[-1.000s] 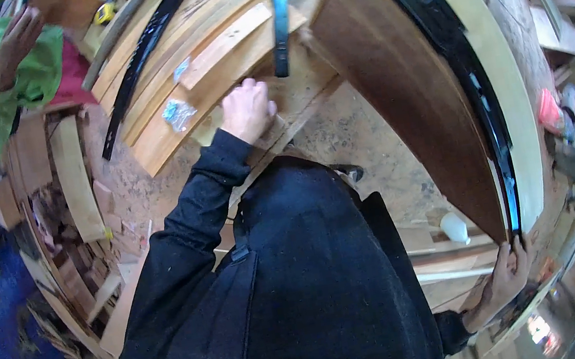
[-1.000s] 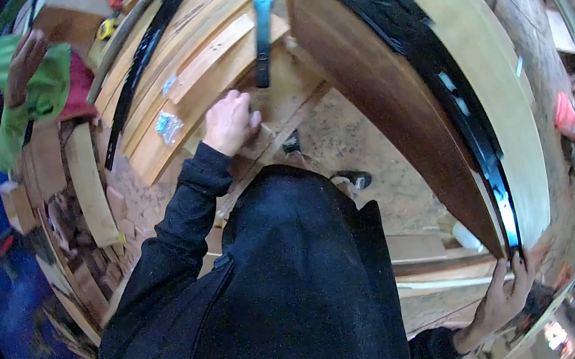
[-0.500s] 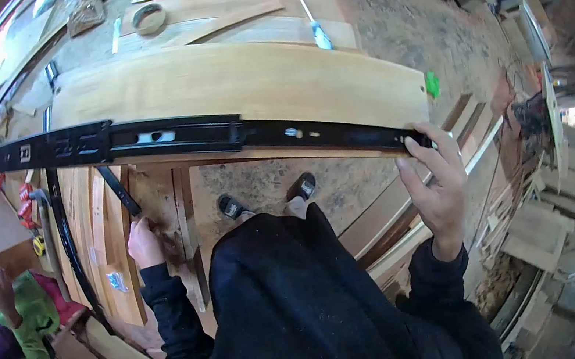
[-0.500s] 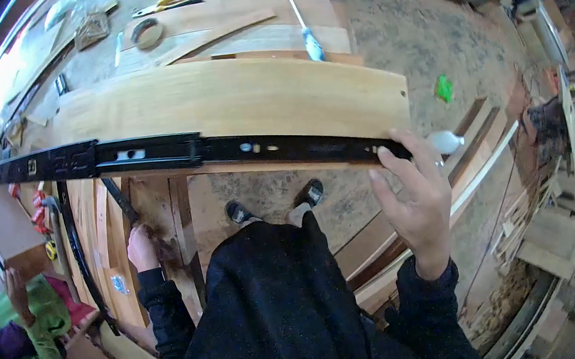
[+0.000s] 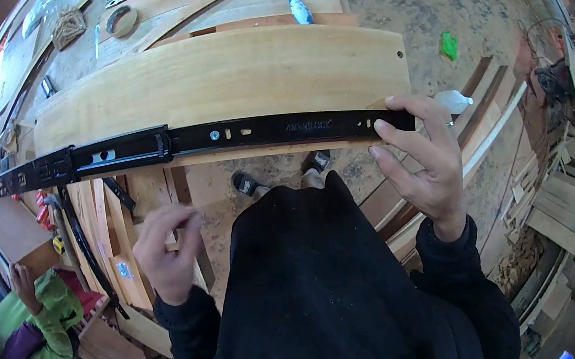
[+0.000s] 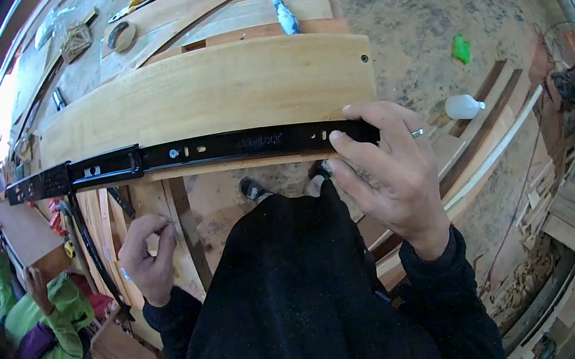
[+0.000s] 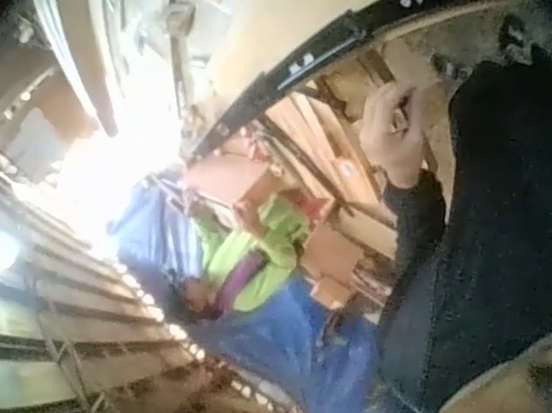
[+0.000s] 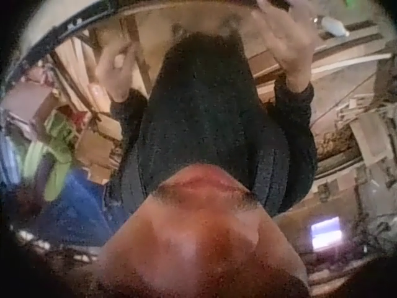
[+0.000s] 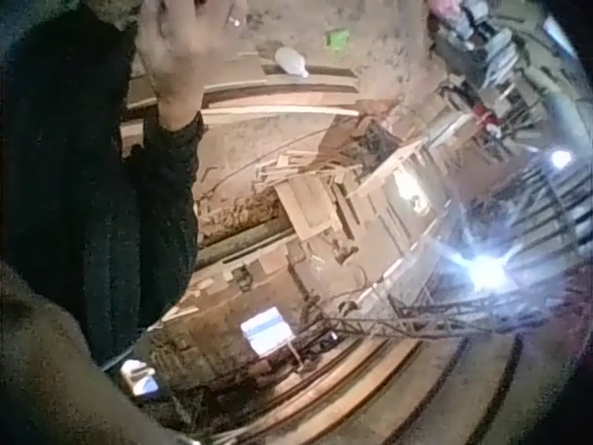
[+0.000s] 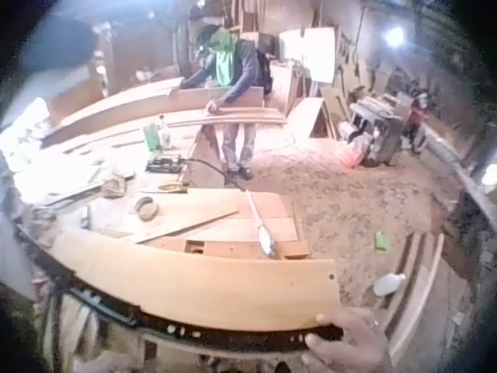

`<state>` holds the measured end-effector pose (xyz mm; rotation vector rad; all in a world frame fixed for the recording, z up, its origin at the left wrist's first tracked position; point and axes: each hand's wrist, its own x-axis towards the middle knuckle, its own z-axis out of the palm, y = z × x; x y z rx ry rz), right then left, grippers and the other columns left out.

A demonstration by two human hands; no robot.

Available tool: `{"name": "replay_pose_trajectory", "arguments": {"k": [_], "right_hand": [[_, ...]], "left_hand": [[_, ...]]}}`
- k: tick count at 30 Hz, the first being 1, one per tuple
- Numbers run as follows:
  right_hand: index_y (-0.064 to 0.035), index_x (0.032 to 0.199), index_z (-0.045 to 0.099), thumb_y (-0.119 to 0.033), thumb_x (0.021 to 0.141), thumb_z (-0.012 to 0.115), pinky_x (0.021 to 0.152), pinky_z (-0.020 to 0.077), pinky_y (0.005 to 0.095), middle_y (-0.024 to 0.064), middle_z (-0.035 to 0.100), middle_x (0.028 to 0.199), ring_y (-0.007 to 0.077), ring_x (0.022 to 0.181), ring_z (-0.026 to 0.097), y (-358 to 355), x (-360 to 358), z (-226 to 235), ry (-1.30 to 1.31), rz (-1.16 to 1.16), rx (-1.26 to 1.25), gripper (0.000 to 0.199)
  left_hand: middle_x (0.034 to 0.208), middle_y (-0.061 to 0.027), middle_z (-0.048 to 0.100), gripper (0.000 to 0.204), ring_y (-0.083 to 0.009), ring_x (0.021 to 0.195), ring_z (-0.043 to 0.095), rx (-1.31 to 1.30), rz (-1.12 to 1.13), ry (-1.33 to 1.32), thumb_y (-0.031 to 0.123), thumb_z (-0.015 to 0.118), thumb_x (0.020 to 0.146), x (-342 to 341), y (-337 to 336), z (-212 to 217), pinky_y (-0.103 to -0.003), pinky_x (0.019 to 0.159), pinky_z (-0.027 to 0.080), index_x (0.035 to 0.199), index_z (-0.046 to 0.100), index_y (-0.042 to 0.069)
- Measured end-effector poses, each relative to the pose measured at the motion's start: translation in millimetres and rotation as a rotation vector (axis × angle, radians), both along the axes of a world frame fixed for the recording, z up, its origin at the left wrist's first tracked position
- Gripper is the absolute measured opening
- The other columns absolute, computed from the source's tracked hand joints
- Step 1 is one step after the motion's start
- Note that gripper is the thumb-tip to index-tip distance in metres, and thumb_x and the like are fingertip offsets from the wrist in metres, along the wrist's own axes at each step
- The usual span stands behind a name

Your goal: Measure and screw drawer slides onto wooden furniture panels using a screwdriver and level.

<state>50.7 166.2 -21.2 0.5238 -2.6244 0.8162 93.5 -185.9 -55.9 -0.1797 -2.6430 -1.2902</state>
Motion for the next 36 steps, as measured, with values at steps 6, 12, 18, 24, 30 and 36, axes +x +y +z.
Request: {"name": "replay_pose_trajectory", "arguments": {"k": [6, 12, 18, 24, 30, 36], "right_hand": [[-0.0078, 0.099, 0.075, -0.01, 0.073, 0.082, 0.087, 0.0503, 0.0409, 0.0117, 0.066, 0.116, 0.0316, 0.108, 0.059, 11.8, -6.8, -5.6, 0.028, 0.064, -0.026, 0.026], [-0.0087, 0.098, 0.074, -0.014, 0.078, 0.079, 0.088, 0.0499, 0.0398, 0.0079, 0.065, 0.114, 0.0293, 0.108, 0.058, 19.9, -16.0, -9.0, 0.057, 0.156, -0.093, 0.021], [-0.0085, 0.097, 0.077, -0.009, 0.074, 0.082, 0.085, 0.0499, 0.039, 0.0094, 0.066, 0.114, 0.0296, 0.105, 0.059, 23.5, -20.4, -13.1, 0.022, 0.178, -0.159, 0.024], [-0.0091, 0.097, 0.077, -0.01, 0.075, 0.082, 0.084, 0.0508, 0.0382, 0.0086, 0.066, 0.114, 0.0285, 0.104, 0.059, 30.1, -21.7, -16.1, 0.019, 0.212, -0.209, 0.023], [-0.0092, 0.097, 0.077, -0.011, 0.076, 0.082, 0.083, 0.0515, 0.0372, 0.0085, 0.066, 0.114, 0.0284, 0.105, 0.059, 32.7, -21.0, -16.0, 0.004, 0.221, -0.212, 0.022], [-0.0082, 0.098, 0.077, -0.013, 0.076, 0.081, 0.087, 0.0491, 0.0387, 0.0093, 0.066, 0.113, 0.0279, 0.106, 0.059, 34.0, -22.1, -7.6, -0.008, 0.231, -0.129, 0.022]], "left_hand": [[0.091, -0.0079, 0.072, 0.027, -0.0236, 0.079, 0.066, -0.01, -0.412, 0.467, -0.001, 0.081, 0.069, -77.3, 117.9, 46.6, -0.033, 0.069, 0.051, 0.095, 0.075, 0.005], [0.091, -0.0072, 0.072, 0.024, -0.0226, 0.079, 0.066, -0.094, -0.398, 0.398, 0.0, 0.08, 0.071, -92.4, 149.8, 34.1, -0.033, 0.071, 0.052, 0.094, 0.075, 0.004], [0.092, -0.0058, 0.073, 0.023, -0.0205, 0.082, 0.065, -0.188, -0.436, 0.409, 0.002, 0.081, 0.071, -95.3, 151.1, 33.2, -0.031, 0.07, 0.052, 0.093, 0.076, 0.006], [0.092, -0.0048, 0.073, 0.024, -0.0202, 0.083, 0.065, -0.192, -0.409, 0.462, 0.003, 0.082, 0.071, -88.5, 159.6, 26.4, -0.031, 0.071, 0.052, 0.094, 0.077, 0.007], [0.094, -0.0052, 0.073, 0.023, -0.0208, 0.085, 0.064, -0.227, -0.384, 0.467, 0.003, 0.082, 0.071, -85.1, 162.3, 30.3, -0.031, 0.074, 0.052, 0.094, 0.078, 0.007], [0.096, -0.0047, 0.072, 0.026, -0.0217, 0.089, 0.064, -0.239, -0.423, 0.456, 0.003, 0.082, 0.072, -85.6, 153.8, 30.4, -0.032, 0.076, 0.052, 0.097, 0.078, 0.008]]}}
